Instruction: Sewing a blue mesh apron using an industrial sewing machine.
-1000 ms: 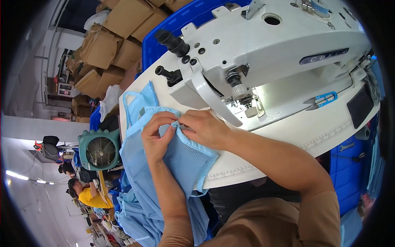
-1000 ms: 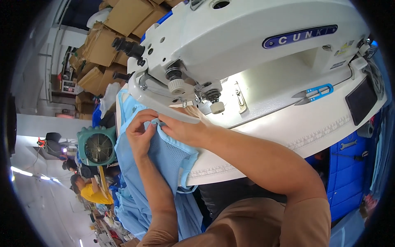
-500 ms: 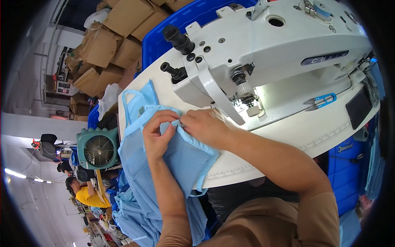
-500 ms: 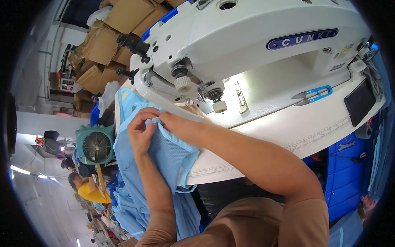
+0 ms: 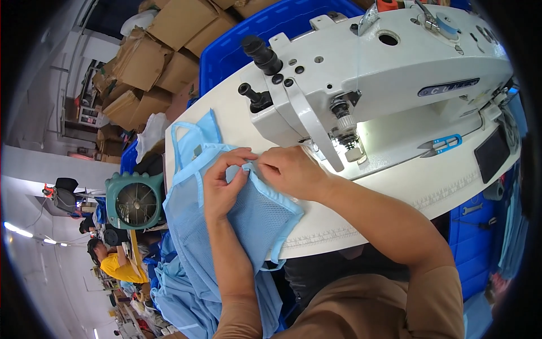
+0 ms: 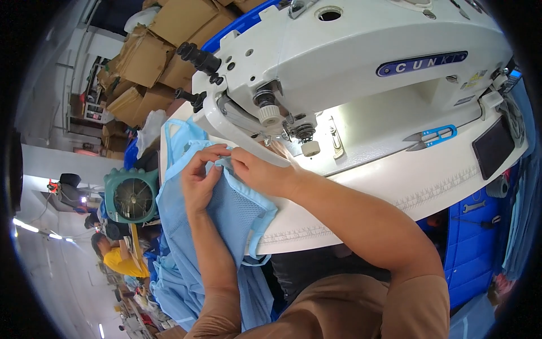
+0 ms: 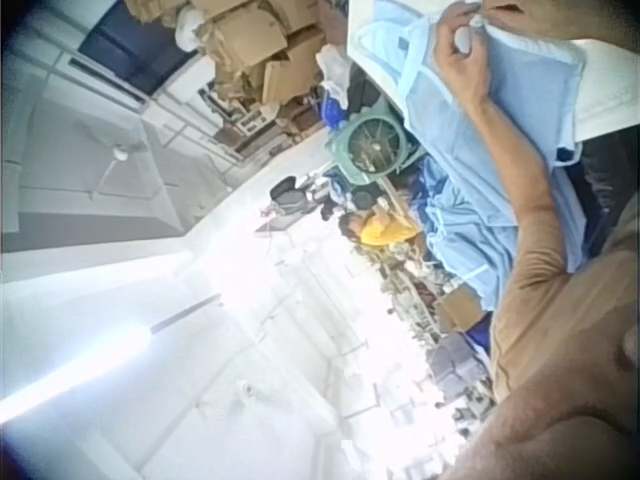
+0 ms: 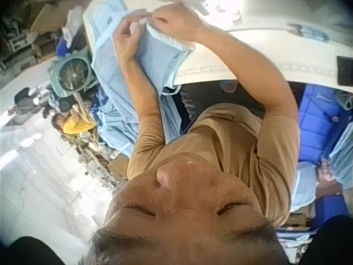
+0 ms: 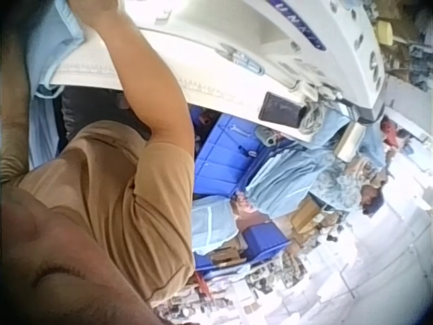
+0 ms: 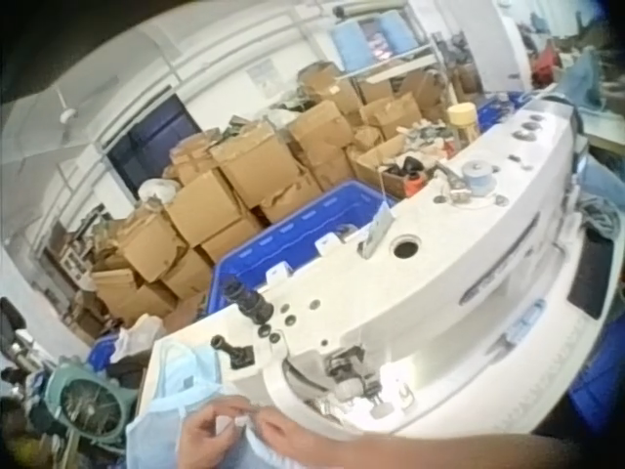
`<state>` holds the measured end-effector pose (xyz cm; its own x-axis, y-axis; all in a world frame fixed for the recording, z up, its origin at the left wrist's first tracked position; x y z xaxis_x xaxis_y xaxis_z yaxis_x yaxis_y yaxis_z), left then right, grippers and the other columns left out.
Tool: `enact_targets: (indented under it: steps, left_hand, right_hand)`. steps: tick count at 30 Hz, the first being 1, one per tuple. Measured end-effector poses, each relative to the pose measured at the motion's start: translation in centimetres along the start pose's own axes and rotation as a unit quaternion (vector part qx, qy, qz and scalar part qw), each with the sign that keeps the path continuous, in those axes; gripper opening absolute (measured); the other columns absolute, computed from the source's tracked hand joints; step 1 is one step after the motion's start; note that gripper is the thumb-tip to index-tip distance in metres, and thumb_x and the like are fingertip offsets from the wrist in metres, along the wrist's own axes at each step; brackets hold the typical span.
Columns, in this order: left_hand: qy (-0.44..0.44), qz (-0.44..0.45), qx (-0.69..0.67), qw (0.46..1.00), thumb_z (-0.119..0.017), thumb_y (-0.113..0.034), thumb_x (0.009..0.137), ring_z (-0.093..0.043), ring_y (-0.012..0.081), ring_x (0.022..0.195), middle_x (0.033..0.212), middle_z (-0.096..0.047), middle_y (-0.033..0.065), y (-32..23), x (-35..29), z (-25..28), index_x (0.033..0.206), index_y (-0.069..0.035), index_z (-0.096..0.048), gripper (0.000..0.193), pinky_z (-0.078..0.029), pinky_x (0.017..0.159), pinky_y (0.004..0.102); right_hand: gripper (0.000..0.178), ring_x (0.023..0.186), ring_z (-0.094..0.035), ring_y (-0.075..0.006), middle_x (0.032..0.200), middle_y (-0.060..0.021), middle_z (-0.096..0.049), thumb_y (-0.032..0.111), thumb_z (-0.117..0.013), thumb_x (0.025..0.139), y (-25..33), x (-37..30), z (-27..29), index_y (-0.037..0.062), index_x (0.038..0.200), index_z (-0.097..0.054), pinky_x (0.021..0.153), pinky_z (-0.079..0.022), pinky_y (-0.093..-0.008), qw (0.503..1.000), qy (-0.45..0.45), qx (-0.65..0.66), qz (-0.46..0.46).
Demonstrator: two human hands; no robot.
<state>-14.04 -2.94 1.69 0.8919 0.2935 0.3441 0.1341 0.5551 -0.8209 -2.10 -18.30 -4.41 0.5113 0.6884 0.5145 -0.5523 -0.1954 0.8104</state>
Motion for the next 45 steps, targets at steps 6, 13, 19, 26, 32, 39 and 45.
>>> enact_targets:
  steps: [6,13,19,26,32,39,45]
  left_hand:
    - [0.006,0.053,-0.047,0.997,-0.067,0.005,0.089,-0.067,0.0196,0.108,0.113,-0.075,0.0101,0.0,-0.2,0.1,0.098,-0.001,-0.068,0.012,-0.051,0.1,0.0335]
    - [0.014,0.048,-0.013,0.999,-0.066,0.006,0.088,-0.068,0.0191,0.106,0.112,-0.075,0.0092,-0.1,-0.1,0.2,0.099,0.0,-0.07,0.013,-0.052,0.097,0.032]
    - [0.023,0.053,0.049,0.997,-0.069,0.003,0.086,-0.068,0.019,0.103,0.109,-0.075,0.0082,-0.1,-0.2,0.0,0.098,-0.001,-0.07,0.013,-0.052,0.095,0.0318]
    - [0.006,0.072,0.036,0.997,-0.07,0.003,0.085,-0.068,0.0186,0.1,0.105,-0.075,0.0076,-0.1,-0.3,0.5,0.096,-0.001,-0.07,0.012,-0.052,0.093,0.031]
    - [0.012,0.064,0.027,0.998,-0.07,0.002,0.086,-0.068,0.0188,0.1,0.105,-0.074,0.0083,-0.2,-0.2,0.7,0.097,0.0,-0.071,0.012,-0.052,0.094,0.0313]
    - [0.024,0.074,0.022,0.997,-0.07,0.002,0.087,-0.068,0.0185,0.101,0.105,-0.074,0.0081,-0.1,-0.3,0.9,0.097,0.0,-0.07,0.01,-0.052,0.095,0.031]
    - [0.035,0.076,0.017,0.996,-0.07,0.002,0.087,-0.068,0.0181,0.101,0.105,-0.074,0.0073,-0.5,-0.4,0.8,0.098,0.0,-0.07,0.011,-0.052,0.095,0.0311]
  right_hand:
    - [0.009,0.082,-0.071,-0.035,0.093,-0.0117,-0.071,0.009,-0.073,0.09,0.7,-0.1,-0.6,0.0063,0.098,-0.068,0.071,-0.056,-0.0454,0.999,-0.017,0.0,0.05]
    - [0.008,0.075,-0.07,-0.0326,0.085,-0.0112,-0.07,0.008,-0.071,0.092,1.0,0.3,0.0,0.0031,0.098,-0.069,0.068,-0.056,-0.0414,0.999,-0.019,0.037,-0.004]
    - [0.008,0.068,-0.063,-0.0107,0.076,-0.0038,-0.067,0.006,-0.064,0.096,1.4,1.1,0.7,-0.0002,0.096,-0.069,0.062,-0.052,-0.0286,0.943,0.052,0.232,-0.233]
    - [0.011,0.077,-0.066,-0.0114,0.086,-0.0055,-0.071,0.007,-0.066,0.098,0.5,0.7,0.8,-0.0005,0.105,-0.072,0.07,-0.055,-0.0284,0.912,0.088,0.287,-0.279]
    - [0.008,0.086,-0.069,-0.0347,0.09,-0.0177,-0.07,0.01,-0.068,0.097,1.1,1.0,0.9,0.0024,0.099,-0.067,0.078,-0.054,-0.0435,0.991,0.06,0.088,-0.08]
    - [0.013,0.086,-0.069,-0.0412,0.095,-0.0151,-0.071,0.012,-0.072,0.094,0.8,0.6,0.9,0.0063,0.102,-0.063,0.076,-0.054,-0.0496,0.999,0.028,-0.022,0.023]
    - [0.02,0.086,-0.071,-0.0332,0.096,-0.0105,-0.068,0.011,-0.075,0.092,2.0,0.7,1.4,0.0077,0.109,-0.065,0.073,-0.057,-0.0438,0.99,0.066,-0.114,0.043]
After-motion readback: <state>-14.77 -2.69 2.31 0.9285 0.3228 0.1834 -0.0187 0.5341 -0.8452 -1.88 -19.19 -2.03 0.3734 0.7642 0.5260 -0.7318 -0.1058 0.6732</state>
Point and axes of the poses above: each hand's wrist, its own x-axis towards the middle knuckle, its own z-axis out of the back of the hand, y = z × x, the point moved 1 cm from there along x, towards the middle knuckle
